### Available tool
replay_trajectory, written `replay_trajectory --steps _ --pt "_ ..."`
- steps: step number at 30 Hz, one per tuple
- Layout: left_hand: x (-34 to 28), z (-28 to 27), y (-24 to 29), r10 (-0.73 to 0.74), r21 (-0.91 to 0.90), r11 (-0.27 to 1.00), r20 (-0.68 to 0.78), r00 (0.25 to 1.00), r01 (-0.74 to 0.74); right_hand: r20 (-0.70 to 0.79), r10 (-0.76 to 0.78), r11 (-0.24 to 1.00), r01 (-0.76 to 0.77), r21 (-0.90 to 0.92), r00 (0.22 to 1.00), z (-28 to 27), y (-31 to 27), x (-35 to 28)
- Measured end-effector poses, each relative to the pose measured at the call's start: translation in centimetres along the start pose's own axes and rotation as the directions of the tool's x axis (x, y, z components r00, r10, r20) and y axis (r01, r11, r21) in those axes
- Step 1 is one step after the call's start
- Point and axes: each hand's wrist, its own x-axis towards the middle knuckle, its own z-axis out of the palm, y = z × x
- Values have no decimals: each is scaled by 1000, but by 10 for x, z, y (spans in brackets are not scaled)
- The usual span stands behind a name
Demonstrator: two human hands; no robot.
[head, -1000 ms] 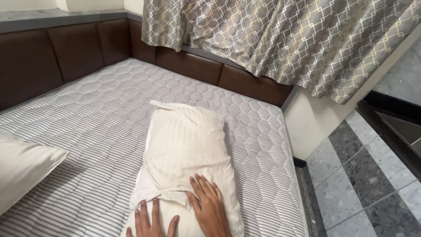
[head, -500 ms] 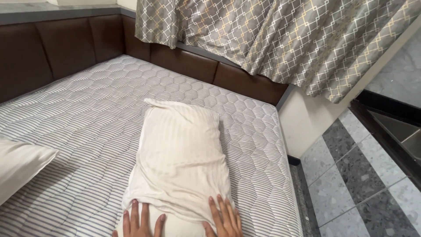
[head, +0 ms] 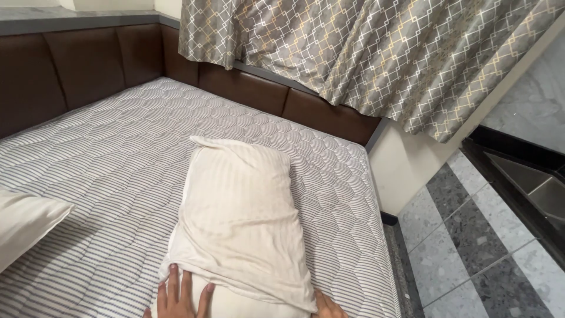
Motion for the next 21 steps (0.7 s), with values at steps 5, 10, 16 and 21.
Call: replay_trajectory --steps 5,10,16,21 --pt "0 -10 0 -20 0 1000 77 997 20 -189 68 994 -82 -66 980 15 3 -4" --pt "14 -13 -1 27 -68 997 33 999 -25 544 512 858 -433 -277 665 -107 -84 84" --pt "24 -11 -16 80 -294 945 -224 971 -146 488 598 790 -571 -223 636 -175 -148 139" --pt "21 -18 -20 168 -189 959 -222 960 -212 248 371 914 -399 71 895 -102 -108 87"
